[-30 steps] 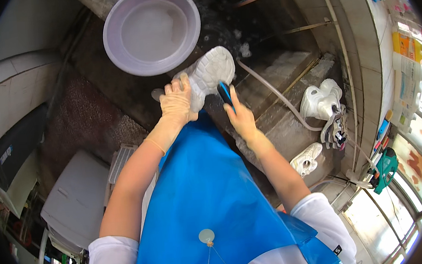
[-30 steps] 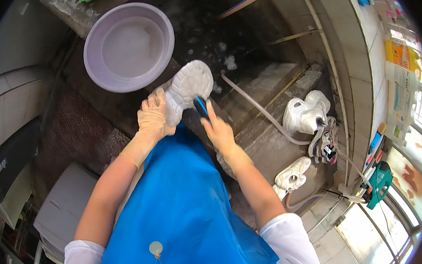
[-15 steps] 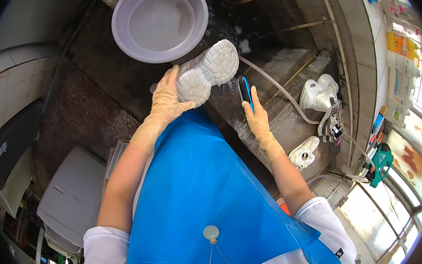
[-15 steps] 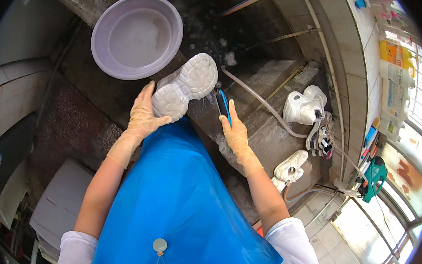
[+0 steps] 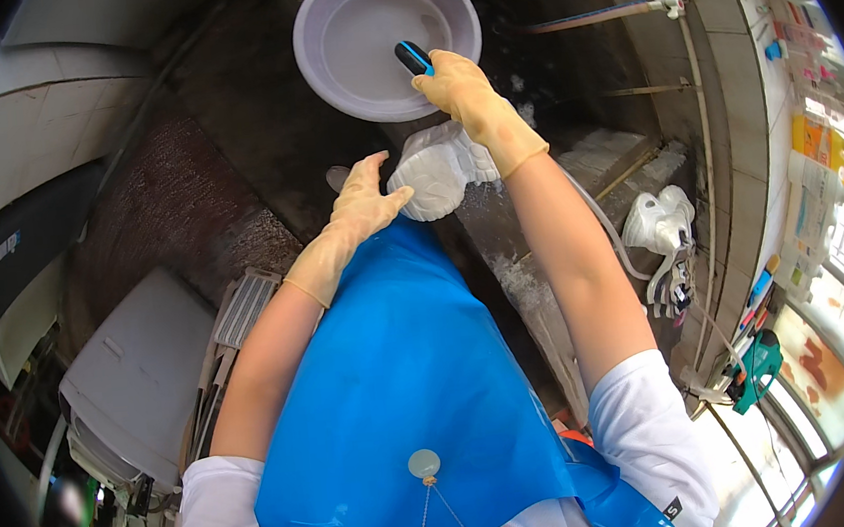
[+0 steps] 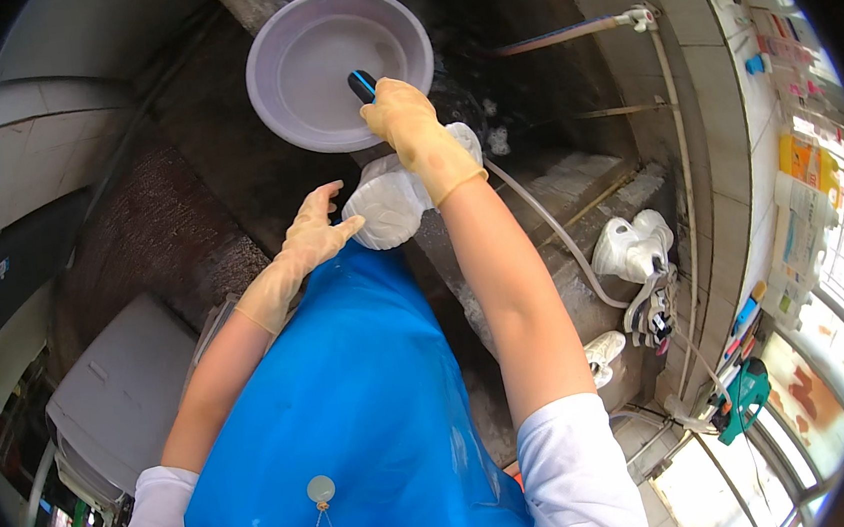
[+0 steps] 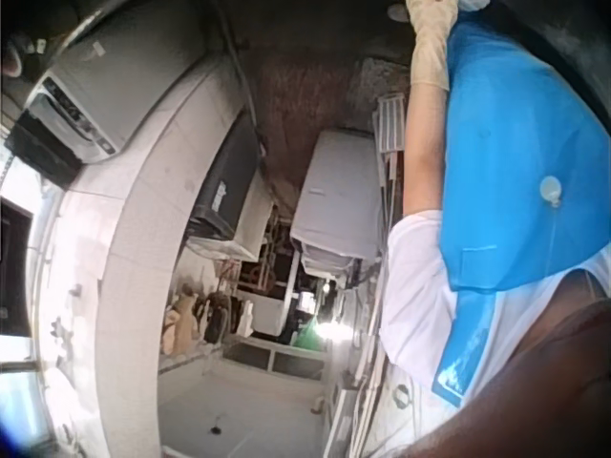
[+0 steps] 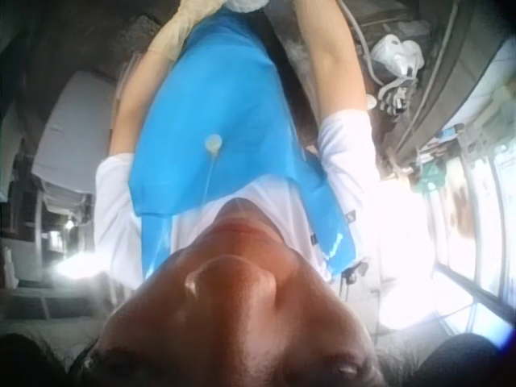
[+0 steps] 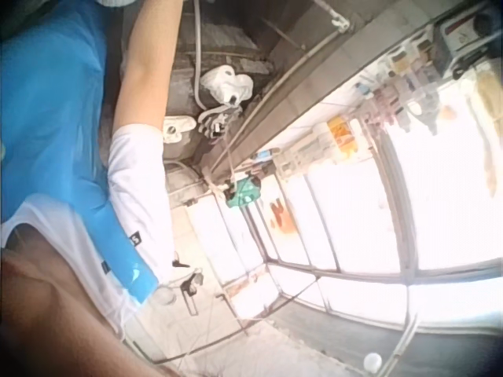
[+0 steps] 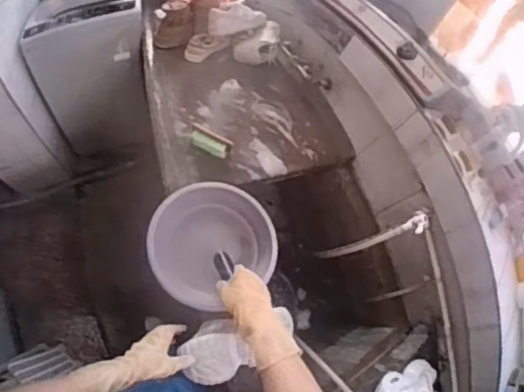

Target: The person cleans white sneakers at a wash station by scrubbing the soles and sides with a brush and rinsing them with a water hose.

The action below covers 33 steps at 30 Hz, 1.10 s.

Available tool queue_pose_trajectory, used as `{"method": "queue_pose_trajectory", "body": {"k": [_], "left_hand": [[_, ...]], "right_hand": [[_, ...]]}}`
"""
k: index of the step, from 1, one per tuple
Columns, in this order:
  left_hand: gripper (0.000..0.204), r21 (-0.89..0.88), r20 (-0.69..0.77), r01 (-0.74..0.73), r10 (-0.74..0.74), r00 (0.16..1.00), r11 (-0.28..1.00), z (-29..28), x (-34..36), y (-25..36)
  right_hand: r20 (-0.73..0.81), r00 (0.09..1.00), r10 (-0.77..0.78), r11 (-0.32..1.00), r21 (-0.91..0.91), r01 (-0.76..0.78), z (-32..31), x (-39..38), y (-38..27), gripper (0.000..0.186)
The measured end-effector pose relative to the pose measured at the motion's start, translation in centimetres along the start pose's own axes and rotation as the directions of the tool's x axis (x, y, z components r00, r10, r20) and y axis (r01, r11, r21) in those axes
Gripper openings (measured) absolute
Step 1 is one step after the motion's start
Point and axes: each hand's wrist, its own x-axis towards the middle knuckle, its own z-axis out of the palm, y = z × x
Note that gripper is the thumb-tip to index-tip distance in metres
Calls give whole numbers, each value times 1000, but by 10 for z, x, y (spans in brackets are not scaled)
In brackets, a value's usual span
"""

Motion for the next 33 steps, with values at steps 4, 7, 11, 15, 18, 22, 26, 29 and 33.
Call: {"method": "queue_pose_trajectory", "body": {"k": [4, 7, 11, 15, 18, 22, 26, 29, 33], "left_hand": [[80, -17, -11, -5, 5, 1000, 1000, 4, 3, 12], [88, -16, -7, -26, 26, 1000, 1000, 9, 11, 16], [95, -20, 3, -52, 52, 999, 998, 23, 19, 24], [87, -137, 13, -77, 79, 997, 988, 36, 25, 25], [76, -137, -9, -46, 45, 999, 989, 45, 30, 16], [69, -102, -13, 100, -102, 995, 990, 41, 30, 32], [70, -39, -106, 104, -108, 988, 994, 48, 29, 27], [71, 3, -112, 122, -121, 986, 993, 53, 29, 35], [68, -13, -110, 97, -98, 989, 995, 53, 30, 27]], "right_hand": [[-6, 1000, -22, 1000, -22, 22, 0, -9, 0, 36], [-106, 985, -133, 991, 3, 134, -2, -49, 20, 45], [-434, 833, -342, 910, 69, 410, 59, -128, 107, 57], [-270, 958, -92, 996, -18, 91, 106, -182, 154, 61], [-246, 959, -137, 991, -40, 131, 117, -148, 138, 59], [-271, 948, -167, 985, -18, 169, 111, -103, 109, 60], [-125, 986, -107, 957, 255, 136, 127, -153, 163, 62], [-353, 904, -243, 863, 346, 367, 118, -122, 145, 61], [-40, 997, -63, 914, 399, 74, 87, -97, 111, 59]]}}
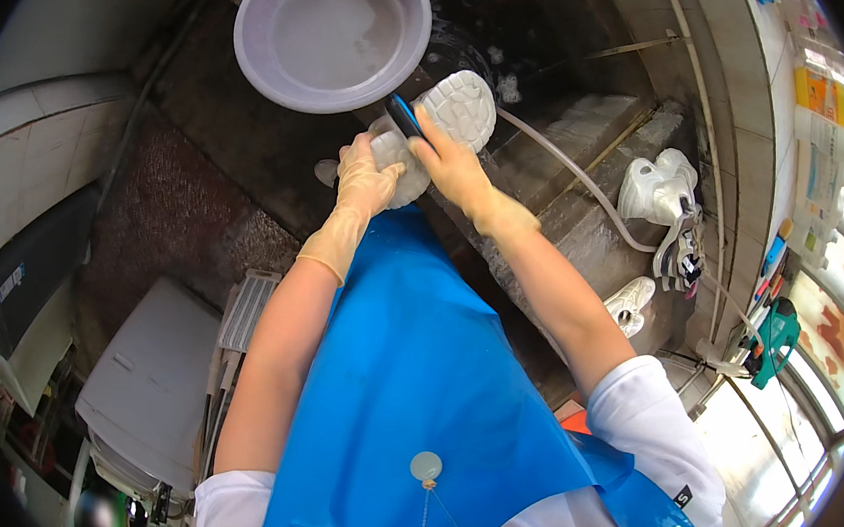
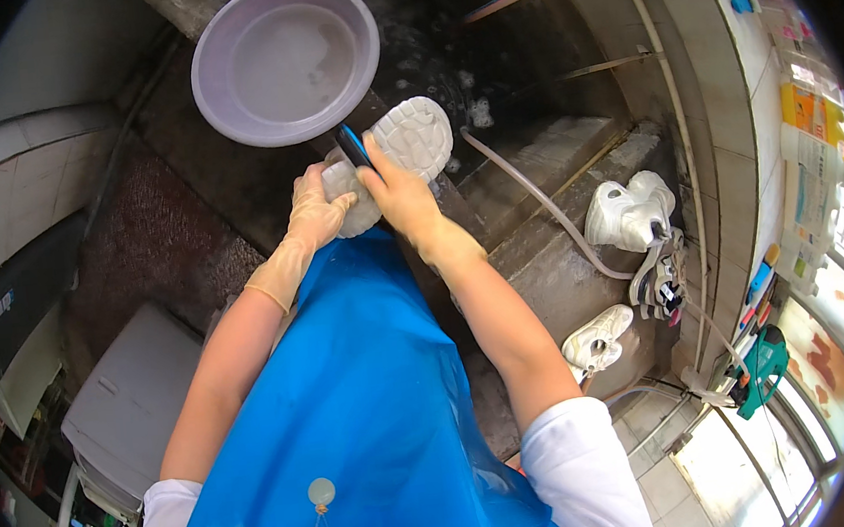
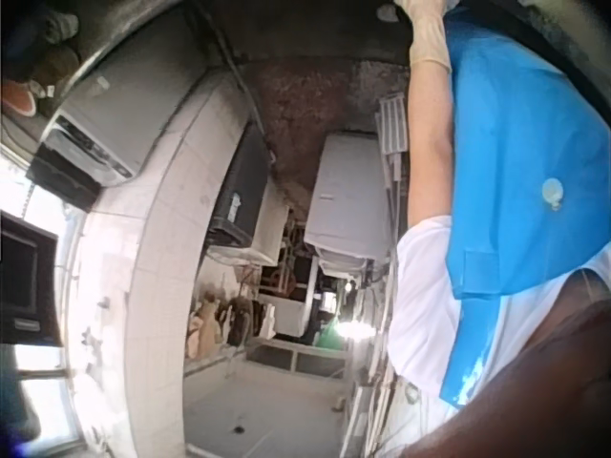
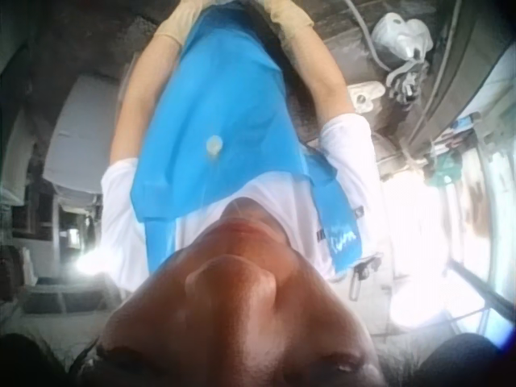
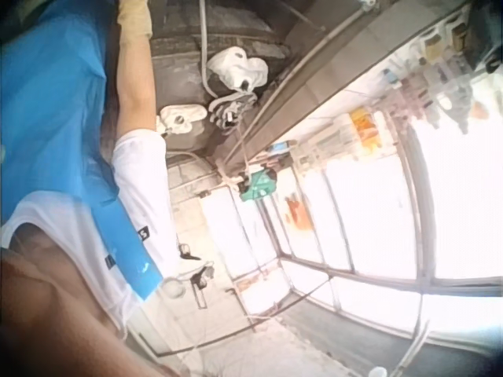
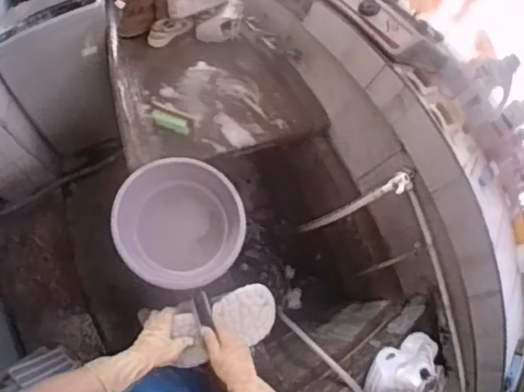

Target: The person cleans white sneakers at a wash station by scrubbing the soles and sides with a brush and rinsing them with a water hose.

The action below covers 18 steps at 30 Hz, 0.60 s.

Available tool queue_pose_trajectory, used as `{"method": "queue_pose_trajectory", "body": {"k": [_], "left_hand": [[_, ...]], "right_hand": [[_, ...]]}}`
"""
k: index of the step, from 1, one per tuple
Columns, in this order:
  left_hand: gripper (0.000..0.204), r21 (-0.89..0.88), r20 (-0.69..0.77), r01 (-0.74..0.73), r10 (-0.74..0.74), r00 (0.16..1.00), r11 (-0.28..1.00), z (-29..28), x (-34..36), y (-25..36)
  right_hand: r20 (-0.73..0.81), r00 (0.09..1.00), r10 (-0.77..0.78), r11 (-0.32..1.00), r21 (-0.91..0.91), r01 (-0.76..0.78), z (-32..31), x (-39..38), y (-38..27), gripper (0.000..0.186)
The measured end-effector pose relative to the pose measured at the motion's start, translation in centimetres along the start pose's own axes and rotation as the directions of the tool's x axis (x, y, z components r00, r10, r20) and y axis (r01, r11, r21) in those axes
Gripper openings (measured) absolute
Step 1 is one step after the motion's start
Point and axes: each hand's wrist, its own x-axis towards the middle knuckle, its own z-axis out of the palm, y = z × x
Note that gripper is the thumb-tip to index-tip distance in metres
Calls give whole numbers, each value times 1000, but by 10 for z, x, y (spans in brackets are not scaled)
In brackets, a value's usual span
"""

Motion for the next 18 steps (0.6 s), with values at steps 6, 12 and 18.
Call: {"method": "queue_pose_trajectory", "body": {"k": [6, 12, 18], "left_hand": [[66, 47, -21, 9, -8, 1000, 999, 1, -1, 2], [67, 66, 20, 37, -38, 999, 997, -5, 6, -3], [62, 95, 45, 37, -42, 998, 995, -6, 3, 16]], "right_hand": [[-46, 996, -76, 989, -129, 70, 9, -43, 26, 61], [-40, 996, -79, 889, -455, 52, 16, -48, 23, 61], [-144, 980, -138, 948, -307, 89, 22, -12, 10, 60]]}}
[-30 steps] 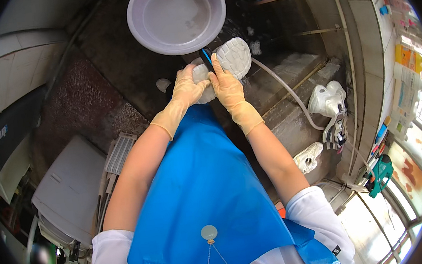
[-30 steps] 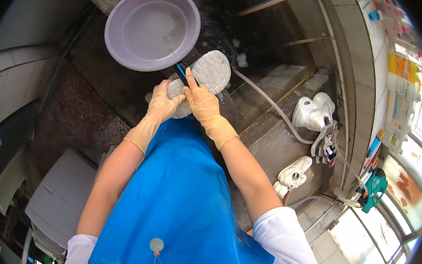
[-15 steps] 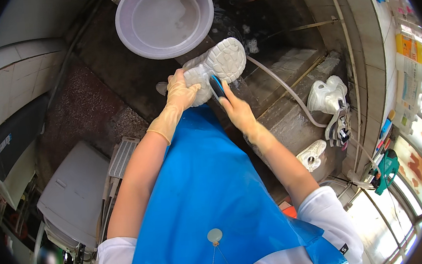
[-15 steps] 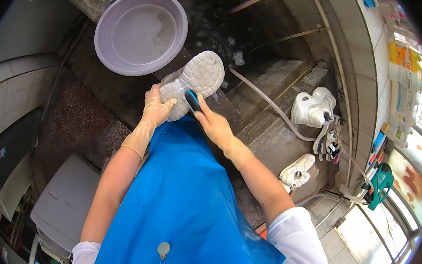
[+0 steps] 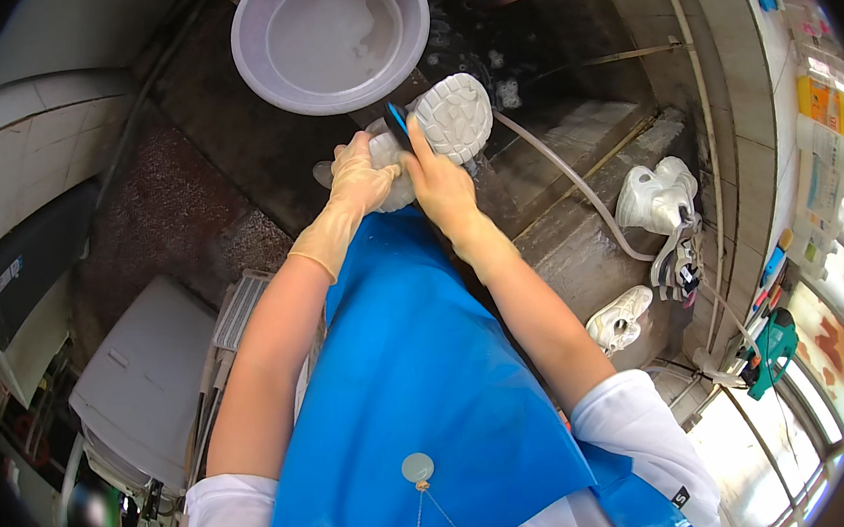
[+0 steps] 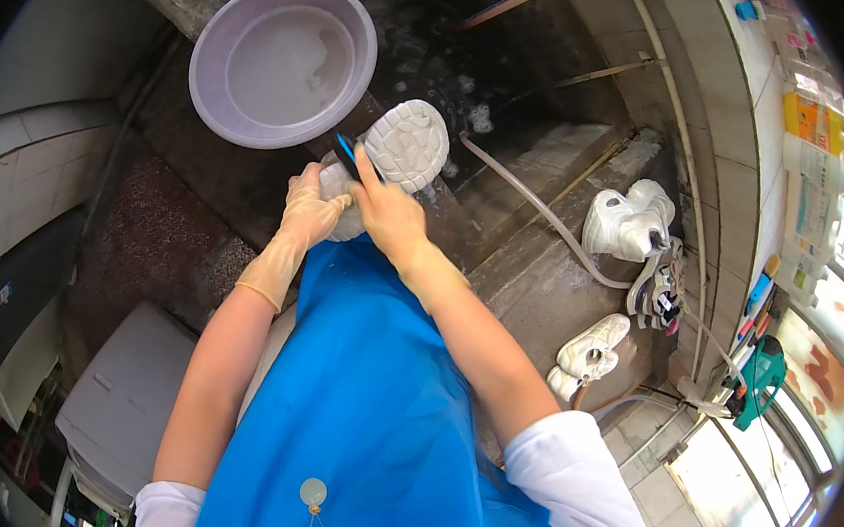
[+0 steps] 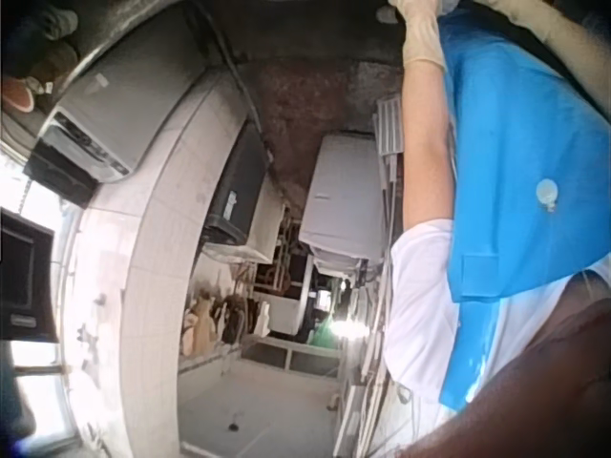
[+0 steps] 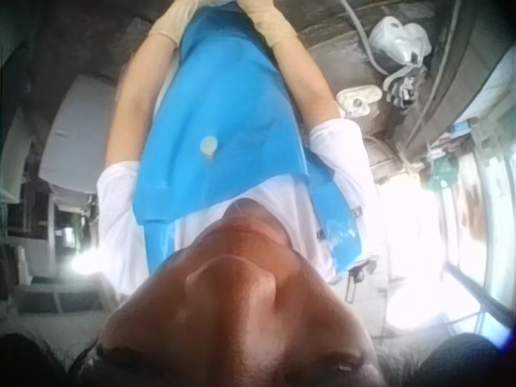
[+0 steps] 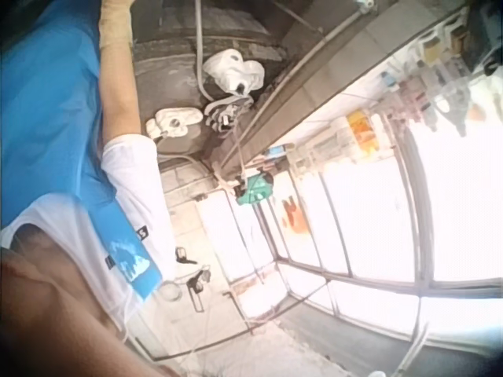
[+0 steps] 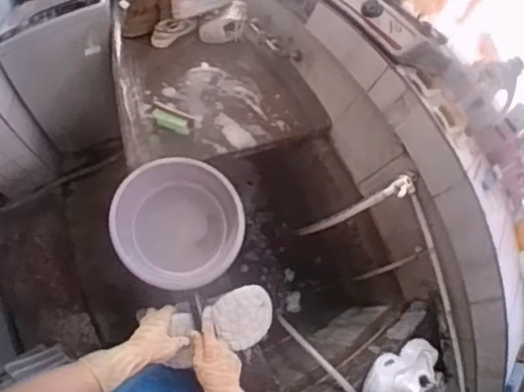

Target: The person cleans white sneakers at a wash station by scrubbing the soles and sides with a brush and rinsing them with a water hose.

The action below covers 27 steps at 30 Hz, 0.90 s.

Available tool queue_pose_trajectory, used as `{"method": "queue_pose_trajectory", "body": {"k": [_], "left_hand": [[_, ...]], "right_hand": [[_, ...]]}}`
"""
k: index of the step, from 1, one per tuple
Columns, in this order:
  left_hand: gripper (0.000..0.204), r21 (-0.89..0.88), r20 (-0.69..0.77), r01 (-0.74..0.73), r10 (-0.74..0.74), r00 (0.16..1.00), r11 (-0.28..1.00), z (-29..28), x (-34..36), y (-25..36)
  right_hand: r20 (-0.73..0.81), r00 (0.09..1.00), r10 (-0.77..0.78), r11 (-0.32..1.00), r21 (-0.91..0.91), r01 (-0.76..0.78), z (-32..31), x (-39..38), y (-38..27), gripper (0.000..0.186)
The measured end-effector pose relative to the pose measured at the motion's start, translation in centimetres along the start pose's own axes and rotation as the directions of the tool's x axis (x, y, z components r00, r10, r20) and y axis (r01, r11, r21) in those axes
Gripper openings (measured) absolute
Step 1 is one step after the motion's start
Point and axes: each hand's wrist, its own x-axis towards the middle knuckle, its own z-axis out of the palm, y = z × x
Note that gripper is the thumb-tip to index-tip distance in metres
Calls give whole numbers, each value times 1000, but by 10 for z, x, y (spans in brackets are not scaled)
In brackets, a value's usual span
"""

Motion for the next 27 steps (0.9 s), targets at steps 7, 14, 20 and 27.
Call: {"method": "queue_pose_trajectory", "body": {"k": [7, 14, 20, 27], "left_hand": [[66, 1, 28, -3, 3, 1000, 1000, -1, 6, -6], [71, -41, 30, 51, -50, 998, 998, 1, 9, -23], [71, 203, 65, 17, -31, 997, 979, -6, 0, 18], [70, 243, 106, -36, 11, 994, 969, -17, 7, 11]], "right_hand": [[114, 967, 229, 972, -77, -221, 6, -78, 69, 61], [169, 920, 353, 931, 28, -363, -14, -92, 69, 60], [-155, 986, -57, 991, 107, 74, -8, -46, 60, 56], [-147, 982, -115, 988, 82, 128, 15, -46, 95, 57]]}}
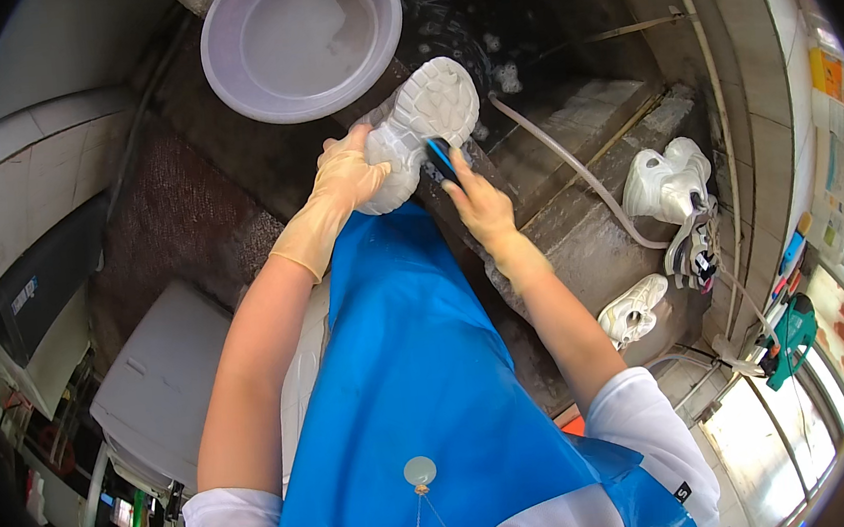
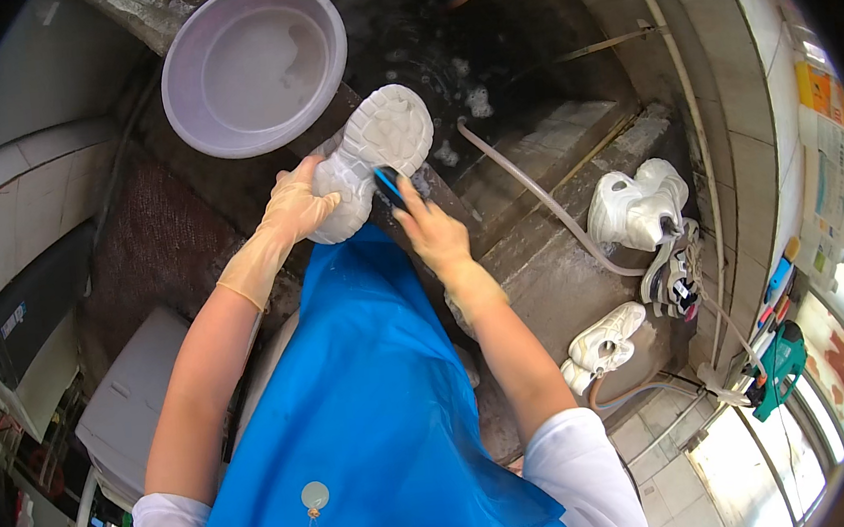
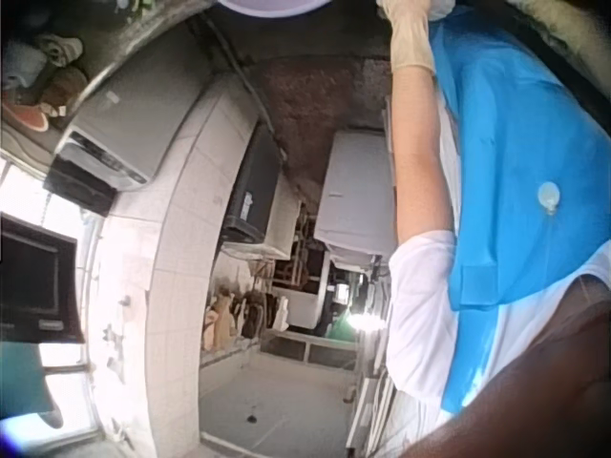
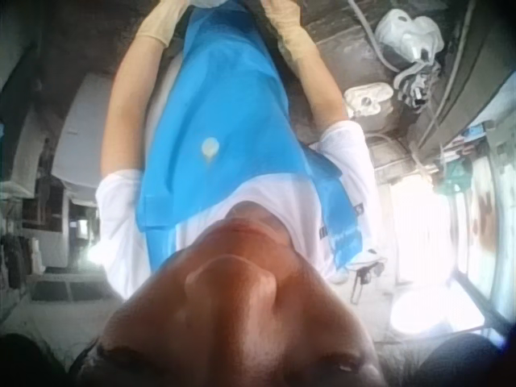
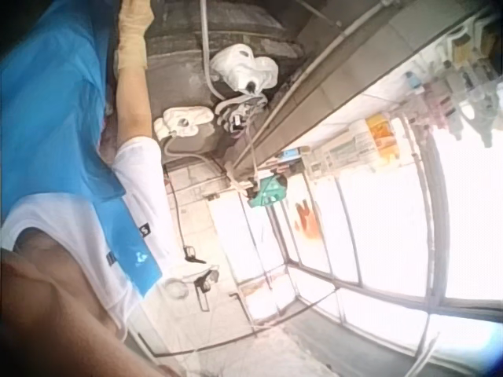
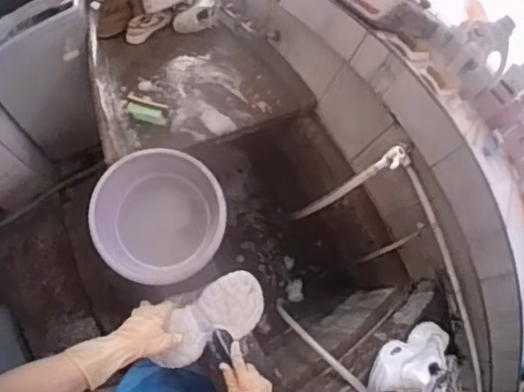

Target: The person cleans white sneakers at a wash station by scrubbing the soles and sides with a brush and rinsing them with a water hose.

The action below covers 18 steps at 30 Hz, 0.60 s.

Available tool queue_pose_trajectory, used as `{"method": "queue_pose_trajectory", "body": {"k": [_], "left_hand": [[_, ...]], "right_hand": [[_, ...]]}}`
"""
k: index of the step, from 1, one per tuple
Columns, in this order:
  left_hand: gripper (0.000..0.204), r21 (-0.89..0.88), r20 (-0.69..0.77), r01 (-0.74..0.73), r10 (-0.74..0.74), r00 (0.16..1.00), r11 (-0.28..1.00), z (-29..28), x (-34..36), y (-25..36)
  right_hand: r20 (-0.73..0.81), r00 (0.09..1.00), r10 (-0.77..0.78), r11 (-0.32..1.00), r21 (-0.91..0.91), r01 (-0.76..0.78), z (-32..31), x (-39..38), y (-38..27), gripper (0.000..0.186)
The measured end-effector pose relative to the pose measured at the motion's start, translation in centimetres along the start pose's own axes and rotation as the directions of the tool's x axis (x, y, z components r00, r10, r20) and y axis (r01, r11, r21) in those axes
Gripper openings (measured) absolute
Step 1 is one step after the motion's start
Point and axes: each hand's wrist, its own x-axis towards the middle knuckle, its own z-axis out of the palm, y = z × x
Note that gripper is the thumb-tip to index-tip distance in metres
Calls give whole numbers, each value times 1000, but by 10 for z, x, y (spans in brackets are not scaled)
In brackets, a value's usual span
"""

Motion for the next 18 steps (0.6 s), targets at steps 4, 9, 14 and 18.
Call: {"method": "queue_pose_trajectory", "body": {"k": [4, 9, 14, 18], "left_hand": [[70, 14, 0, -51, 51, 999, 999, 0, 2, 11], [71, 4, -5, -65, 65, 998, 998, 7, 9, -8], [72, -7, 3, -53, 53, 999, 999, 3, 8, 5], [73, -7, 52, -39, 40, 998, 999, 0, 7, -1]], "right_hand": [[-53, 999, -4, 1000, 16, 5, 11, 37, -30, 56], [51, 998, 32, 988, -152, -24, 5, 3, -24, 57], [-75, 996, 37, 996, -75, -42, 12, 4, -27, 56], [10, 999, 35, 993, -112, -33, 13, 19, -37, 56]]}}
